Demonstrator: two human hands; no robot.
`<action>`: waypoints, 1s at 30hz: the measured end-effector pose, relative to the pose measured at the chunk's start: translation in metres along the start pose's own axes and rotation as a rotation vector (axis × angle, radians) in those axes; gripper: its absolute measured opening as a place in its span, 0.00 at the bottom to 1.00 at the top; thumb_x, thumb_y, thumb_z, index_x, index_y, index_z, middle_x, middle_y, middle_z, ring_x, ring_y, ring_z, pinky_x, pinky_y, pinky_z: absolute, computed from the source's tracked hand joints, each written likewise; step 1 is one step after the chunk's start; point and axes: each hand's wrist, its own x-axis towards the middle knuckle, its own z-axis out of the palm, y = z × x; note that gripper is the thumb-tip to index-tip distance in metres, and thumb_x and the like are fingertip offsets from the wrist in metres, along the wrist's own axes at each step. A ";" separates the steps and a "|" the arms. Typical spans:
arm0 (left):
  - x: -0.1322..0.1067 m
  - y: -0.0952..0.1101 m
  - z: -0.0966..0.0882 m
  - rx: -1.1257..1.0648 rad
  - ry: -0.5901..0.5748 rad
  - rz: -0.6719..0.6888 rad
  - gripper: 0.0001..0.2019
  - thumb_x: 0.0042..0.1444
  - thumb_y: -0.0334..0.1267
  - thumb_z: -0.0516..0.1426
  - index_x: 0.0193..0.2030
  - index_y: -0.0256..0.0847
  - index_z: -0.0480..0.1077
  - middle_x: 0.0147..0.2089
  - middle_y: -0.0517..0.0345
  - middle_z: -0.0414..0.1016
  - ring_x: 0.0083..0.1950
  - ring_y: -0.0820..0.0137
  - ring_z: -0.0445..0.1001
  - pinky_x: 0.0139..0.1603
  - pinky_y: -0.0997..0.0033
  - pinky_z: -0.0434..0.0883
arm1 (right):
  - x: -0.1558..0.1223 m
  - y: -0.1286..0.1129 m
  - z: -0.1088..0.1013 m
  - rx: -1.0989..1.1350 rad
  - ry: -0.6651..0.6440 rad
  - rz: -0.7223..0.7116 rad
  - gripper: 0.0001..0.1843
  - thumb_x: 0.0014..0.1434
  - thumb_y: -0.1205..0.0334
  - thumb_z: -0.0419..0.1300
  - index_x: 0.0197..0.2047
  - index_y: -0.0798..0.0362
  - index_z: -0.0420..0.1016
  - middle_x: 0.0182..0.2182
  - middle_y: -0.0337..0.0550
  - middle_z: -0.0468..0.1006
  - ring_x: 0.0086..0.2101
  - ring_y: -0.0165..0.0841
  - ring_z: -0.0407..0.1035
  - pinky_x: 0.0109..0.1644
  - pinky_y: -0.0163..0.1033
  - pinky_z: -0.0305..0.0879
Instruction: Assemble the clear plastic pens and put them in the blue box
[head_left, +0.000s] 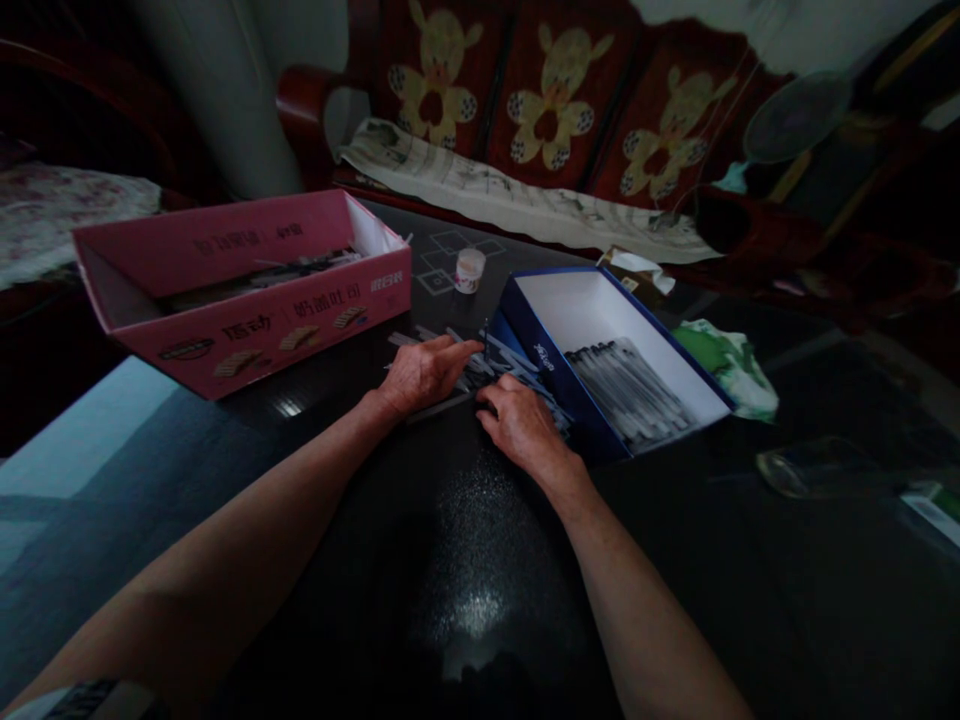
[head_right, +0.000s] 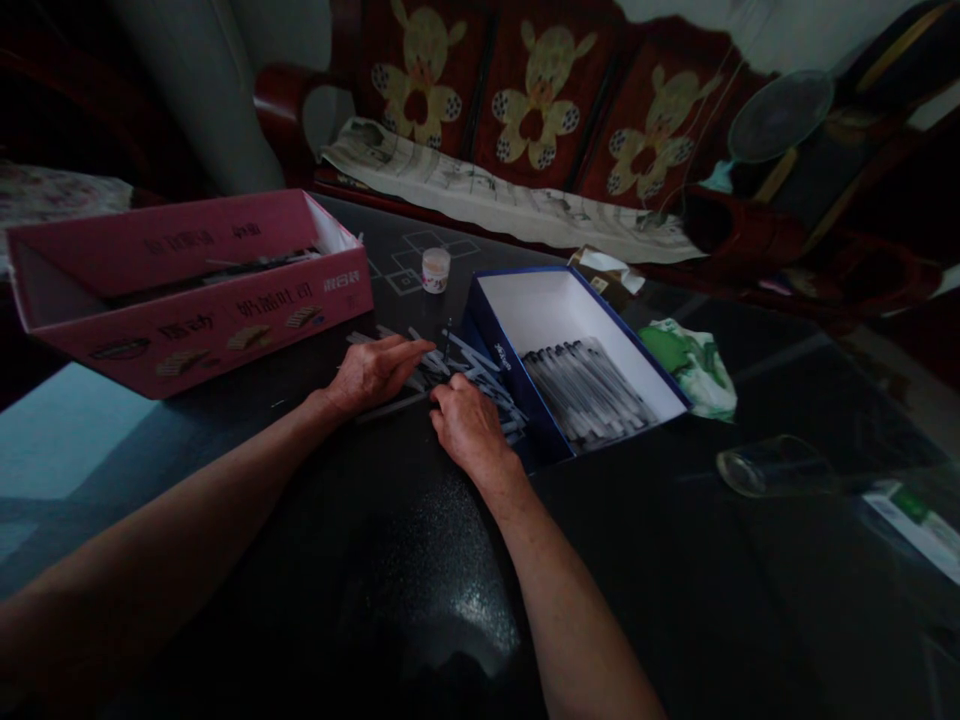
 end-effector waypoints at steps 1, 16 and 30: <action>0.000 0.000 0.000 -0.002 -0.001 0.000 0.17 0.66 0.41 0.47 0.56 0.42 0.70 0.37 0.54 0.75 0.32 0.73 0.73 0.31 0.76 0.70 | 0.000 0.001 0.001 0.000 -0.002 -0.001 0.09 0.58 0.66 0.59 0.41 0.51 0.77 0.37 0.46 0.72 0.38 0.36 0.70 0.40 0.39 0.65; 0.002 0.011 -0.003 -0.193 -0.026 0.095 0.16 0.66 0.38 0.46 0.54 0.34 0.68 0.42 0.48 0.77 0.41 0.69 0.77 0.41 0.69 0.74 | 0.016 0.015 0.006 1.385 0.295 0.409 0.13 0.51 0.57 0.63 0.40 0.52 0.76 0.33 0.40 0.80 0.31 0.29 0.74 0.33 0.33 0.69; 0.002 0.015 -0.001 -0.161 -0.069 0.103 0.14 0.66 0.38 0.46 0.51 0.36 0.68 0.40 0.51 0.76 0.40 0.69 0.77 0.38 0.71 0.74 | 0.017 0.011 0.014 1.465 0.303 0.440 0.13 0.47 0.59 0.66 0.38 0.52 0.78 0.29 0.37 0.80 0.29 0.26 0.73 0.32 0.30 0.68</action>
